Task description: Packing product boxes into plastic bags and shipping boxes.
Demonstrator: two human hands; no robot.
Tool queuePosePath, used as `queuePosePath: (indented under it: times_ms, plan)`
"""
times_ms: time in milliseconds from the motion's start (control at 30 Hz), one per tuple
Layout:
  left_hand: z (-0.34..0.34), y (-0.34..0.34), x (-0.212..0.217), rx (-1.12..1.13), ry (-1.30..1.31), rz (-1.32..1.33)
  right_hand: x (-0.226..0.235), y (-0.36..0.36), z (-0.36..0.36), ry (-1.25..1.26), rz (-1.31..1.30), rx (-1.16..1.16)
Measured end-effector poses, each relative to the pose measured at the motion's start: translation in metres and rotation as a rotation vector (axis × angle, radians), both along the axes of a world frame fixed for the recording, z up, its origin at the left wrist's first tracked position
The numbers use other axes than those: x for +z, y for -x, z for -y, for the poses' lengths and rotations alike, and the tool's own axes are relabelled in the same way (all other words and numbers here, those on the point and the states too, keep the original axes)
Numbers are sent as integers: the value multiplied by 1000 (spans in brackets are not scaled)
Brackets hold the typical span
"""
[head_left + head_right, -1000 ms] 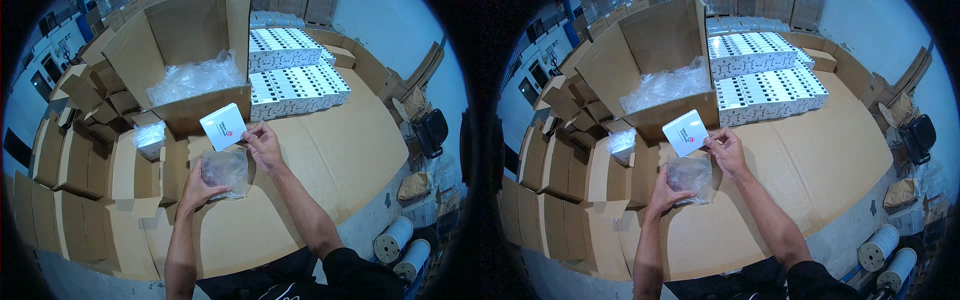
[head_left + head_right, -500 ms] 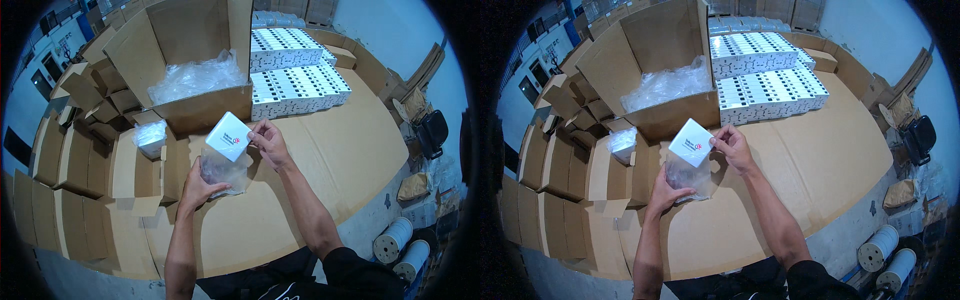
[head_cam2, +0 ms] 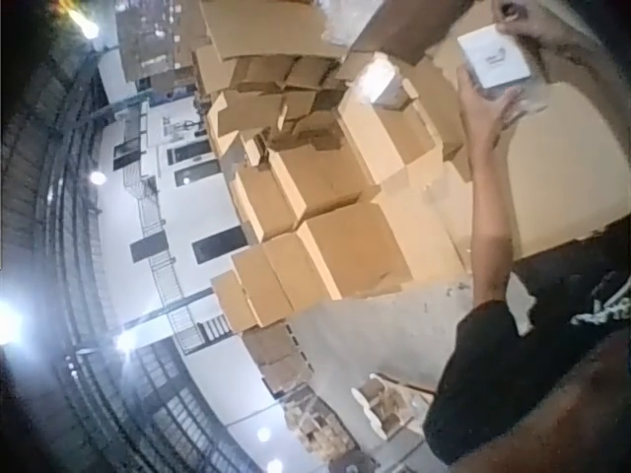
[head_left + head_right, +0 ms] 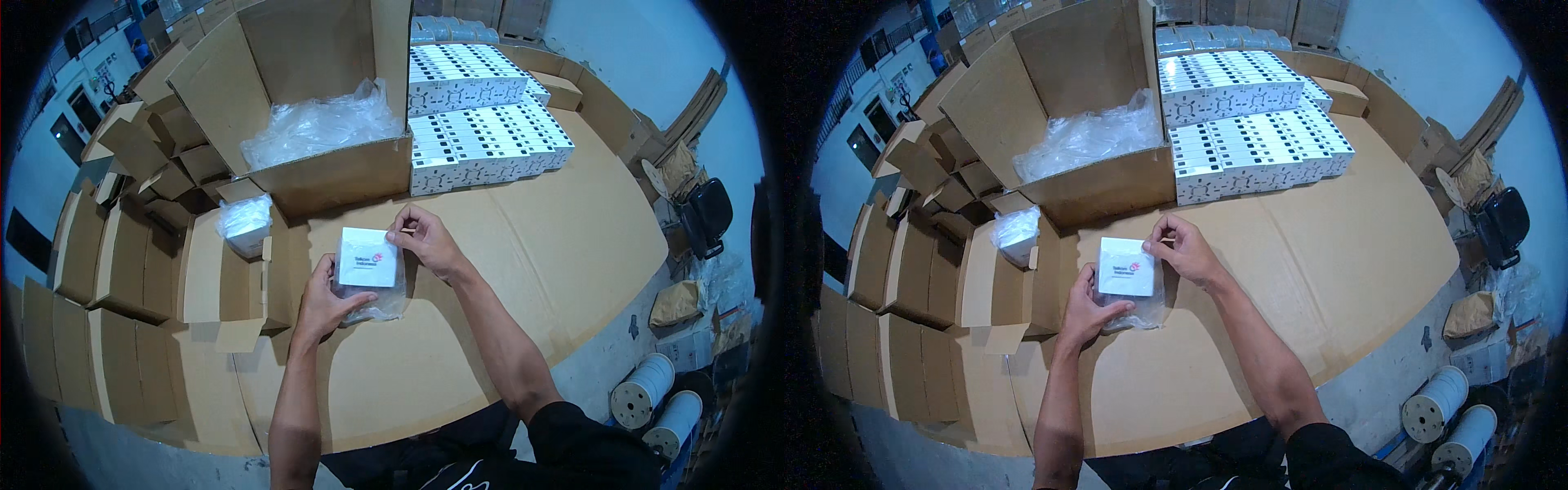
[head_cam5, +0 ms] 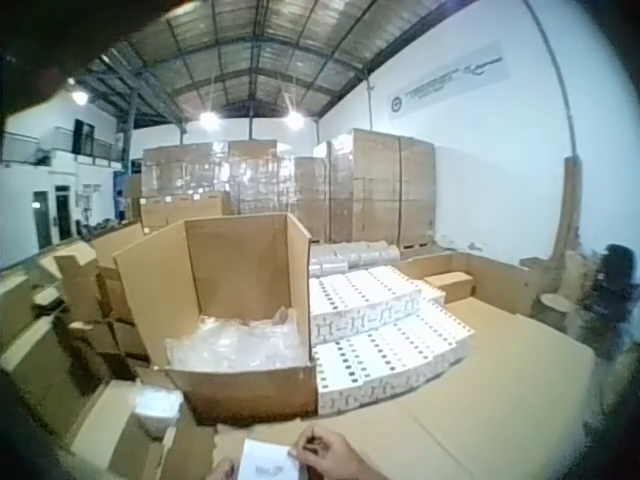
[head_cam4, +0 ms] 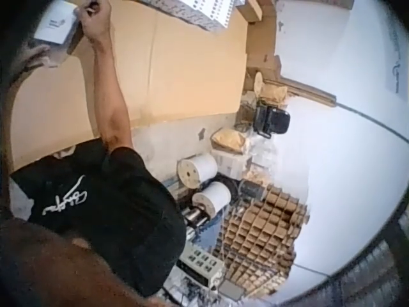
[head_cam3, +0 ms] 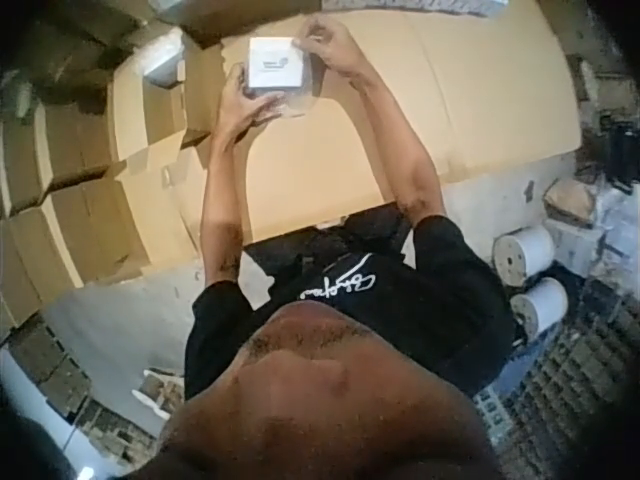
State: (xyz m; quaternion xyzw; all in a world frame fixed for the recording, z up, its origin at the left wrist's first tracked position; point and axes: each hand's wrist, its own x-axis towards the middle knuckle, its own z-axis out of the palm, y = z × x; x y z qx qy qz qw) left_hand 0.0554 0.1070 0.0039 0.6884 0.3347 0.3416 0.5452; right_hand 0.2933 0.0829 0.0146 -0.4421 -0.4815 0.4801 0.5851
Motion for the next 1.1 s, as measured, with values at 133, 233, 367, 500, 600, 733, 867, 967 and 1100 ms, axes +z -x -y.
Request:
queuePosePath:
  times_ms: [133,233,367,500,600,733,867,967,1100]
  plan:
    - [1,-6,4,19,186,121,-4,-5,0,57,36,43]
    - [0,-7,1,79,282,154,-1,-3,1,97,87,100]
    - [-3,-7,-7,239,234,195,10,12,5,163,-117,-5]
    - [-6,-7,-6,262,237,220,-1,14,6,255,-101,41]
    - [-3,-8,-2,270,173,224,1,23,8,221,-135,23]
    - [-4,-8,-1,301,176,248,-10,29,7,168,-293,-22]
    - [-5,-8,-5,382,184,295,-11,42,9,130,-558,-56]
    - [-2,-13,-2,413,170,381,-9,45,9,114,-633,-16]
    - [-1,-11,3,321,176,504,-5,38,10,55,-634,51]
